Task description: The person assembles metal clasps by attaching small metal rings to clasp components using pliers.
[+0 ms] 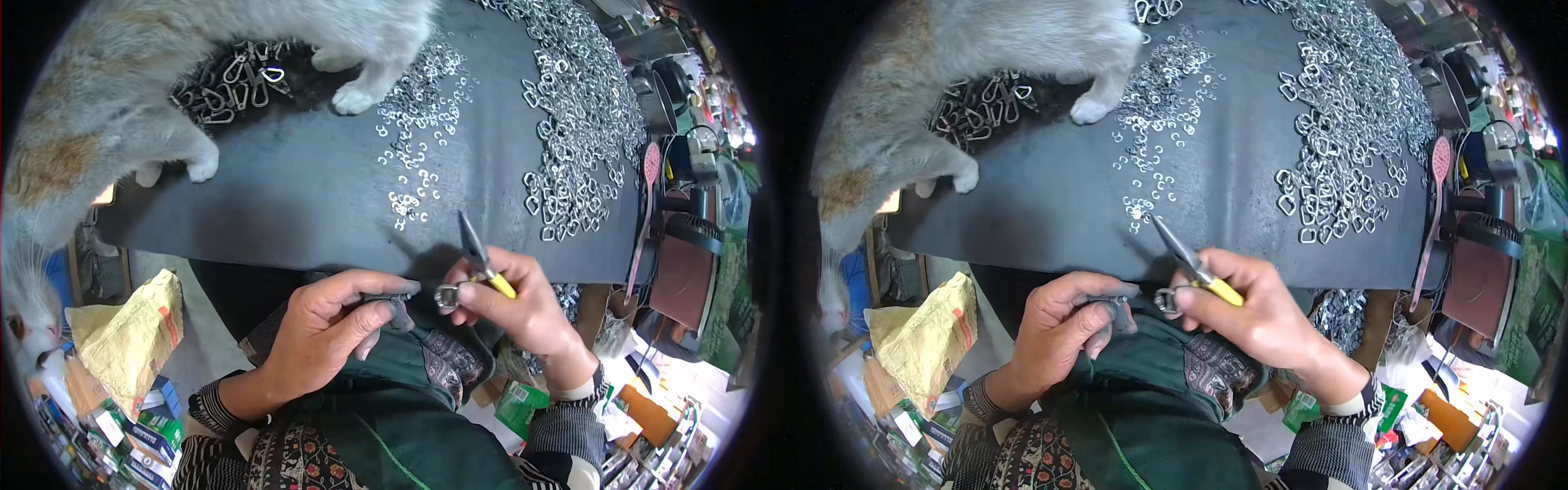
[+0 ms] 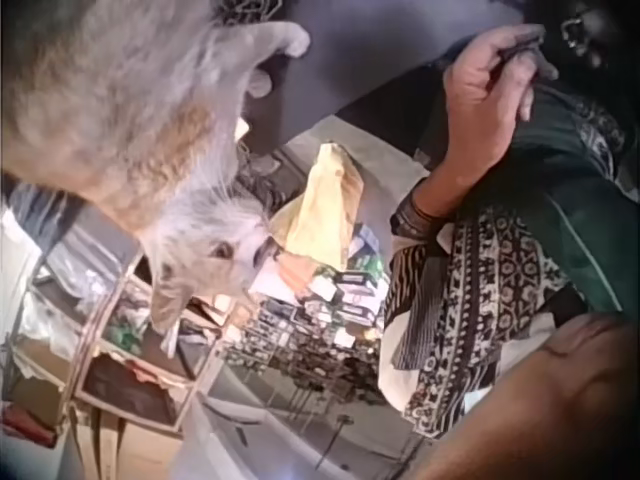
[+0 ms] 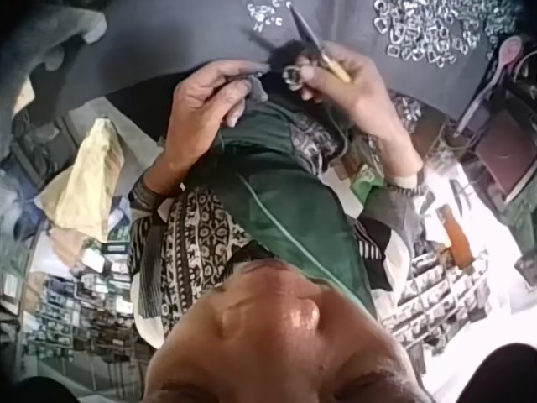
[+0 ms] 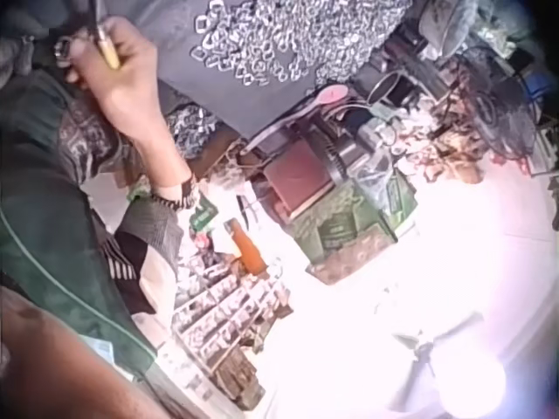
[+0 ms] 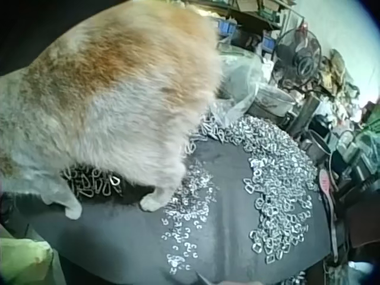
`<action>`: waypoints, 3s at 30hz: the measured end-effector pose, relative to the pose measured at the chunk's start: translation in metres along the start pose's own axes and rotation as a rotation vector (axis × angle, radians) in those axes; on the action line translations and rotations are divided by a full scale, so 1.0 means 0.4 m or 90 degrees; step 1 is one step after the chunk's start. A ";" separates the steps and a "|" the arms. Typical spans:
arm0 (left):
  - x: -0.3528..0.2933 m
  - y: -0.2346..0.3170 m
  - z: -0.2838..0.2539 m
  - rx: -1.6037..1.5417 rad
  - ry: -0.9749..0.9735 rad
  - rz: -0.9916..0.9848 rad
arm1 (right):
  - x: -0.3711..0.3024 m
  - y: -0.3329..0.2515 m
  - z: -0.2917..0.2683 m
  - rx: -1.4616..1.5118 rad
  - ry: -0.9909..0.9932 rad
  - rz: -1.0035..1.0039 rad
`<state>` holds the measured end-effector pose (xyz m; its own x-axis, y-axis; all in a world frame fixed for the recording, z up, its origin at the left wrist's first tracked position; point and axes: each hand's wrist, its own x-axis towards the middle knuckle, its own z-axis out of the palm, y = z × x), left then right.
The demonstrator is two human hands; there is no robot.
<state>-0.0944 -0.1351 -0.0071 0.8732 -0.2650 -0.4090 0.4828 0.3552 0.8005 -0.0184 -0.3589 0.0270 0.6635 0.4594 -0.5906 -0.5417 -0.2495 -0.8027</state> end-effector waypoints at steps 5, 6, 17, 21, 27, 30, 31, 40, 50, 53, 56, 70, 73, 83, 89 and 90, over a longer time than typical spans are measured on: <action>-0.003 -0.019 0.012 -0.006 0.004 -0.023 | 0.019 0.008 0.009 0.094 -0.140 0.056; -0.002 -0.019 0.011 -0.009 0.005 -0.019 | 0.020 0.013 0.011 0.100 -0.137 0.058; -0.012 -0.020 0.002 0.034 0.020 0.007 | 0.014 -0.017 0.035 0.083 -0.112 0.062; -0.015 -0.040 0.001 0.051 -0.002 0.019 | 0.005 -0.021 0.037 -0.259 -0.070 -0.092; -0.031 -0.075 -0.032 -0.015 -0.004 -0.056 | 0.031 -0.041 -0.008 -0.975 0.320 -0.417; -0.027 -0.087 -0.018 -0.024 -0.090 -0.113 | 0.060 -0.032 0.037 -0.984 0.290 -0.457; -0.018 -0.085 -0.009 -0.029 -0.091 -0.111 | 0.073 -0.036 0.057 -0.979 0.277 -0.493; -0.018 -0.091 -0.043 -0.044 -0.152 -0.129 | 0.059 -0.045 0.035 -1.062 0.205 -0.471; 0.007 -0.081 -0.020 0.015 -0.228 -0.121 | 0.077 -0.073 -0.002 -1.076 0.290 -0.469; -0.003 -0.051 -0.036 0.030 -0.225 -0.177 | 0.054 -0.086 -0.047 -1.084 0.333 -0.471; -0.003 -0.063 -0.046 0.034 -0.242 -0.280 | 0.020 -0.091 -0.040 -1.068 0.281 -0.362; 0.015 -0.056 0.019 0.035 -0.270 -0.214 | 0.090 -0.060 -0.043 -1.067 0.302 -0.503; 0.010 -0.057 0.009 0.059 -0.288 -0.173 | 0.046 -0.085 -0.081 -1.077 0.369 -0.446; 0.026 -0.062 0.015 -0.065 -0.153 -0.239 | 0.076 -0.063 -0.118 -1.074 0.371 -0.449; 0.028 -0.062 0.015 -0.061 -0.146 -0.222 | 0.064 -0.096 -0.081 -1.070 0.203 -0.440; 0.028 -0.059 0.012 -0.063 -0.149 -0.220 | 0.051 -0.097 -0.078 -1.061 0.195 -0.444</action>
<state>-0.0965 -0.1509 -0.0285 0.6257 -0.5757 -0.5263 0.7585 0.2916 0.5828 0.0321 -0.3667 0.0434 0.6805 0.7327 0.0104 0.7327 -0.6805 -0.0048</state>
